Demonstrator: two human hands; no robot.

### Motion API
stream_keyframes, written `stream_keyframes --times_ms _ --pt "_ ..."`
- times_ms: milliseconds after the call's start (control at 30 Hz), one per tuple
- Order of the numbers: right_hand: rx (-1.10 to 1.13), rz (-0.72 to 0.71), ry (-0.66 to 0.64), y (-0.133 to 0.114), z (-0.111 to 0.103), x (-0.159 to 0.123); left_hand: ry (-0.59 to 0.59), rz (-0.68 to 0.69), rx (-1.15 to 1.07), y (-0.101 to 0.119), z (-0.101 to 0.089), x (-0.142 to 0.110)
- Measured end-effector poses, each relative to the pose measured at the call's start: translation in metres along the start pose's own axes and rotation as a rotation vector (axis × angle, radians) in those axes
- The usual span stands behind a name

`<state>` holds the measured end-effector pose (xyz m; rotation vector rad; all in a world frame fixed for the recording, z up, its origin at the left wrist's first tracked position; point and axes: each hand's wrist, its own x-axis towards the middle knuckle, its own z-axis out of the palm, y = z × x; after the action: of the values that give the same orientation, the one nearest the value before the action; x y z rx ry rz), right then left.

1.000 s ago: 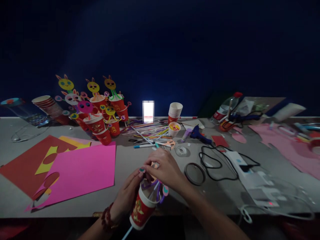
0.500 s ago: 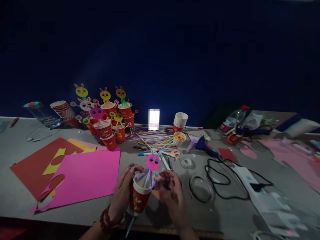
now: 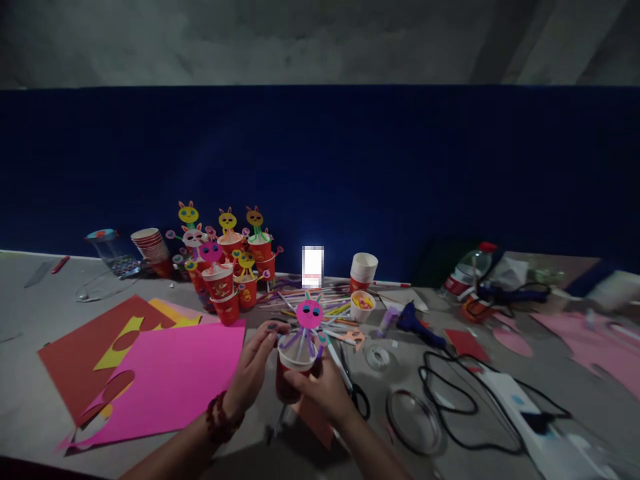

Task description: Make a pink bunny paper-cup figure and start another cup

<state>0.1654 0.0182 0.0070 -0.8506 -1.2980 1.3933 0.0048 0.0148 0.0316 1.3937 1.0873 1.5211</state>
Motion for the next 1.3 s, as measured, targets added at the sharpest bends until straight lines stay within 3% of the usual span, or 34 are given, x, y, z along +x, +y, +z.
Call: stream_keyframes --times_ms 233,467,667,1033,1300 --pt "0.059 0.008 0.046 0.010 -0.011 0.010 0.021 0.015 -0.112 -0.001 0.008 0.018" --pt "0.055 -0.012 0.083 0.020 -0.018 0.008 0.049 0.072 0.032 -0.008 0.011 0.024" --pt "-0.011 -0.021 0.142 0.026 -0.021 0.006 0.025 0.052 0.028 -0.011 0.012 0.023" --pt "-0.102 -0.010 0.165 0.010 -0.019 0.002 0.064 0.101 0.133 -0.003 0.010 0.026" --pt "-0.109 -0.015 0.179 0.011 -0.019 0.002 0.077 0.110 0.134 -0.013 0.010 0.025"
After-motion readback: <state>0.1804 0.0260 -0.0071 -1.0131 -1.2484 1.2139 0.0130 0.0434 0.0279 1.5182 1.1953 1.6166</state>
